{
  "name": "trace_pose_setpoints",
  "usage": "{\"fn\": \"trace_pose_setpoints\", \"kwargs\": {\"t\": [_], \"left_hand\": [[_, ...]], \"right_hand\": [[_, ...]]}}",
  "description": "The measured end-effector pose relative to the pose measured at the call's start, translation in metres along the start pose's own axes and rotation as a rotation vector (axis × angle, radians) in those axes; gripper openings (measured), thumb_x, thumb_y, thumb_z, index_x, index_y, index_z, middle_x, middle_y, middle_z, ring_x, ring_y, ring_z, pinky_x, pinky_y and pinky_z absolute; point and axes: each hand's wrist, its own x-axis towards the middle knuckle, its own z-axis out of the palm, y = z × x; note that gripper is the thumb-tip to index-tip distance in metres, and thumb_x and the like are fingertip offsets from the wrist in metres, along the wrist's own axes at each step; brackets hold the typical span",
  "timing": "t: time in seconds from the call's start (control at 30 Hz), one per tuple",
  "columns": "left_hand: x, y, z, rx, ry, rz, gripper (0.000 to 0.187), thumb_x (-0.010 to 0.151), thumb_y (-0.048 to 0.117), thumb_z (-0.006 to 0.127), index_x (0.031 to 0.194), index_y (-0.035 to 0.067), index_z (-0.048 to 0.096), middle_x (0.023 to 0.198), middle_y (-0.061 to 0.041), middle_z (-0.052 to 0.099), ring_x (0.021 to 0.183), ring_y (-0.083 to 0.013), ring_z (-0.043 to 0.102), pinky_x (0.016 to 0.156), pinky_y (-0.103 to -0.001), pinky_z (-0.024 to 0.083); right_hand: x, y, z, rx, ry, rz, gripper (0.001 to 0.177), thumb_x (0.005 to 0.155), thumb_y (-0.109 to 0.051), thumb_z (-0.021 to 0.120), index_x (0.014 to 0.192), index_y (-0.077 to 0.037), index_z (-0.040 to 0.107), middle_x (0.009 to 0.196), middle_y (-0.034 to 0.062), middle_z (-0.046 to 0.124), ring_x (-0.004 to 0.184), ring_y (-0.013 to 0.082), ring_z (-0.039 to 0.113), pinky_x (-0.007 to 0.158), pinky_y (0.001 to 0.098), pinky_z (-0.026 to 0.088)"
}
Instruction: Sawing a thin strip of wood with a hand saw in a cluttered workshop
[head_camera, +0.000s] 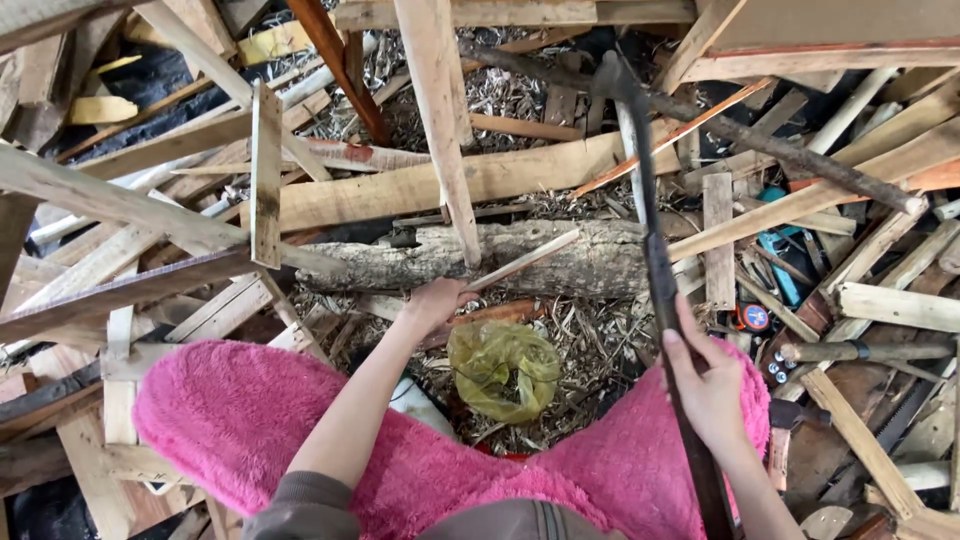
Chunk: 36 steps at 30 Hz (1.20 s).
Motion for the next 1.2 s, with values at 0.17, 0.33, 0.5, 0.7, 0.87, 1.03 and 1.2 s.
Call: {"fn": "trace_pose_setpoints", "kwargs": {"t": [0.17, 0.33, 0.5, 0.7, 0.87, 1.03, 1.2], "left_hand": [[0.006, -0.004, 0.008, 0.065, -0.065, 0.008, 0.045, 0.106, 0.045, 0.049, 0.103, 0.005, 0.069, 0.073, -0.008, 0.066, 0.059, -0.0223, 0.062, 0.064, -0.036, 0.057], [0.006, -0.011, 0.013, 0.08, -0.073, 0.034, 0.045, 0.107, 0.045, 0.046, 0.107, 0.007, 0.069, 0.07, -0.004, 0.064, 0.054, -0.0144, 0.059, 0.057, -0.026, 0.057], [-0.039, 0.031, -0.047, -0.454, -0.165, -0.058, 0.044, 0.101, 0.041, 0.06, 0.118, 0.001, 0.051, 0.07, -0.008, 0.07, 0.05, -0.0168, 0.065, 0.045, -0.029, 0.048], [-0.058, 0.056, -0.069, -0.854, -0.356, -0.099, 0.03, 0.108, 0.025, 0.055, 0.118, -0.001, 0.064, 0.073, -0.009, 0.068, 0.055, -0.0118, 0.064, 0.047, -0.019, 0.057], [-0.032, 0.034, -0.053, -1.012, -0.282, 0.069, 0.05, 0.091, 0.05, 0.065, 0.09, 0.0, 0.067, 0.062, -0.004, 0.062, 0.051, -0.0128, 0.061, 0.05, -0.023, 0.056], [-0.042, 0.035, -0.064, -0.982, -0.201, 0.059, 0.051, 0.089, 0.052, 0.068, 0.072, 0.004, 0.061, 0.053, -0.002, 0.056, 0.041, -0.0131, 0.055, 0.045, -0.025, 0.052], [-0.024, 0.023, -0.038, -0.108, -0.065, -0.07, 0.055, 0.101, 0.059, 0.046, 0.083, 0.014, 0.073, 0.069, -0.003, 0.064, 0.067, -0.0221, 0.063, 0.067, -0.037, 0.048]], "right_hand": [[0.0, 0.057, 0.018, 0.039, -0.138, 0.074, 0.058, 0.098, -0.004, 0.059, 0.153, -0.018, 0.047, 0.062, 0.0123, 0.067, 0.034, 0.0156, 0.05, 0.026, 0.0253, 0.044], [-0.013, 0.059, 0.025, -0.149, -0.217, 0.306, 0.058, 0.097, -0.017, 0.06, 0.153, -0.028, 0.049, 0.055, 0.0088, 0.06, 0.036, 0.0164, 0.049, 0.032, 0.0306, 0.041], [-0.012, 0.068, 0.023, -0.028, -0.222, 0.287, 0.06, 0.097, -0.014, 0.06, 0.154, -0.026, 0.048, 0.056, 0.0082, 0.059, 0.038, 0.0162, 0.049, 0.033, 0.03, 0.04], [-0.017, 0.056, 0.02, -0.085, -0.225, 0.232, 0.066, 0.097, -0.014, 0.058, 0.159, -0.026, 0.038, 0.058, 0.0095, 0.059, 0.035, 0.0173, 0.046, 0.027, 0.0303, 0.041], [-0.017, 0.012, 0.002, -0.135, -0.076, 0.063, 0.062, 0.093, -0.005, 0.062, 0.153, -0.017, 0.051, 0.075, 0.0095, 0.072, 0.045, 0.0146, 0.051, 0.038, 0.0266, 0.039], [-0.011, 0.003, -0.001, -0.11, -0.028, -0.01, 0.06, 0.094, -0.005, 0.064, 0.151, -0.015, 0.053, 0.07, 0.0064, 0.064, 0.046, 0.013, 0.048, 0.04, 0.0254, 0.038], [-0.01, 0.003, 0.027, -0.392, 0.141, -0.113, 0.063, 0.091, 0.005, 0.062, 0.15, -0.011, 0.046, 0.132, 0.0226, 0.067, 0.038, 0.0139, 0.054, 0.025, 0.024, 0.045]]}}
